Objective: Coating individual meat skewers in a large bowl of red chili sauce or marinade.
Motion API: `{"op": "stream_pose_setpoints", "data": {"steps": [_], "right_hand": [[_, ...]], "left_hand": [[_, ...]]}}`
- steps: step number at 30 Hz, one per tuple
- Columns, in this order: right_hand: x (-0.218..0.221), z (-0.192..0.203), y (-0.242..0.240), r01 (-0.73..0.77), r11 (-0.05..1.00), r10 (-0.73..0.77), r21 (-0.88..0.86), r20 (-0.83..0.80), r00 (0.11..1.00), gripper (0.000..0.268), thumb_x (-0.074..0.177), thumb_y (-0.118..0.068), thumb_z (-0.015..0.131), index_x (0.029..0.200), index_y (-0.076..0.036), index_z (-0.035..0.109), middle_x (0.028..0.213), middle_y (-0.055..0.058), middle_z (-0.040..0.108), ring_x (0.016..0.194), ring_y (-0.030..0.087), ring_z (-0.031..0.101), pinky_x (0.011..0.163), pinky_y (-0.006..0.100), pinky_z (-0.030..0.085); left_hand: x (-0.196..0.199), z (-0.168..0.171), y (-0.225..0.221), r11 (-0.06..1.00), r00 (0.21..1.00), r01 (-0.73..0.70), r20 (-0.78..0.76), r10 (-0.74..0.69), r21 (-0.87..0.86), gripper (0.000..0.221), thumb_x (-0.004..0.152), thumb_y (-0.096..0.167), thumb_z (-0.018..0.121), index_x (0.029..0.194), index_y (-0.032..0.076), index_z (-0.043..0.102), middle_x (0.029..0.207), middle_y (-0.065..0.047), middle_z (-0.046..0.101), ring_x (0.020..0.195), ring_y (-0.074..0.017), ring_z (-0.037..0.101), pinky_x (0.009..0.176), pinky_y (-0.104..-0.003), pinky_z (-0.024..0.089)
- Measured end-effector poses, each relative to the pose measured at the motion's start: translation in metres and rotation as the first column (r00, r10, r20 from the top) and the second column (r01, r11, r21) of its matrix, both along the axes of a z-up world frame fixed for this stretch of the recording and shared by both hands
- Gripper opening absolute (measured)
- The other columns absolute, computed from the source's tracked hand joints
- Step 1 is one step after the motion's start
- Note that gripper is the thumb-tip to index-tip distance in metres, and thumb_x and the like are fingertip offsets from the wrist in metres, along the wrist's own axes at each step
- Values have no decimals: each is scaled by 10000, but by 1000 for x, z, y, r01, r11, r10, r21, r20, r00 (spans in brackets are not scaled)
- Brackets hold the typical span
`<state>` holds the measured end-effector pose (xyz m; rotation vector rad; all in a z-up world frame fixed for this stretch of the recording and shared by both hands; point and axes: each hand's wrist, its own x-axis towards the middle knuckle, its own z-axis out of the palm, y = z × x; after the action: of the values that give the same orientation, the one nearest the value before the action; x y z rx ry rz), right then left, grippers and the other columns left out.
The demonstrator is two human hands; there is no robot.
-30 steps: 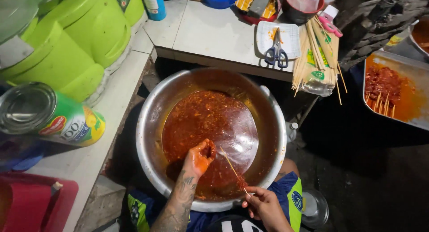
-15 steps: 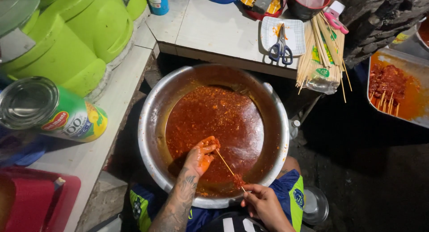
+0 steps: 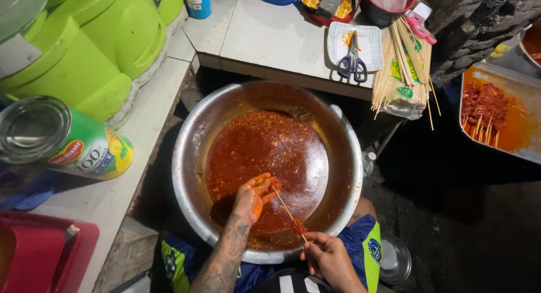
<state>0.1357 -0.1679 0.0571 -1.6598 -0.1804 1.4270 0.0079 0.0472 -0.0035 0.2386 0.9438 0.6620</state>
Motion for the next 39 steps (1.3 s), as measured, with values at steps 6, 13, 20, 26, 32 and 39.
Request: {"op": "stream_pose_setpoints", "data": {"steps": [6,13,20,26,32,39], "right_hand": [[1,-7,-5,-1,1000,1,0,-44,999,269,982,10,636,1228,69,727,703,217,715,339,194,527,289,261,228],[0,4,-2,-12,1000,11,-5,-39,999,224,988,5,640,1180,79,727,707,221,729,357,203,537,327,267,281],[2,-1,-3,45,998,-39,39,-141,989,187,983,33,635,1143,76,721,704,224,716,365,182,512,326,244,216],[7,6,0,70,997,-66,41,-102,993,242,971,13,635,1178,80,743,745,210,722,417,176,508,357,232,242],[9,8,-5,79,997,-76,13,-128,989,242,962,-2,663,1180,70,738,752,224,726,409,185,495,354,238,246],[5,8,-4,29,1000,-28,5,-149,988,281,962,22,647,1209,112,748,741,218,718,386,163,492,342,229,217]], "left_hand": [[3,-24,3,998,995,47,-93,-43,46,343,914,-108,609,1253,-153,644,1087,-280,711,981,-354,714,841,-483,636],[6,-18,0,999,992,37,-123,-36,10,212,909,-112,640,1120,-137,652,1020,-265,714,901,-348,716,791,-506,651],[7,-3,-5,996,982,75,-179,-66,42,276,929,-60,634,1196,-114,676,1069,-246,734,931,-345,723,833,-468,622],[-2,4,-1,999,993,31,115,-26,-40,585,891,-111,459,1476,-99,471,1227,-290,649,1160,-404,643,1077,-568,505],[-7,-8,4,996,996,-81,-50,79,-38,304,991,-69,529,1288,-60,596,1204,-250,689,1123,-343,678,1033,-500,561],[-7,-31,13,997,999,-48,16,49,-62,237,1022,159,563,1205,19,617,1090,-223,716,1080,-405,711,938,-519,574]]}}
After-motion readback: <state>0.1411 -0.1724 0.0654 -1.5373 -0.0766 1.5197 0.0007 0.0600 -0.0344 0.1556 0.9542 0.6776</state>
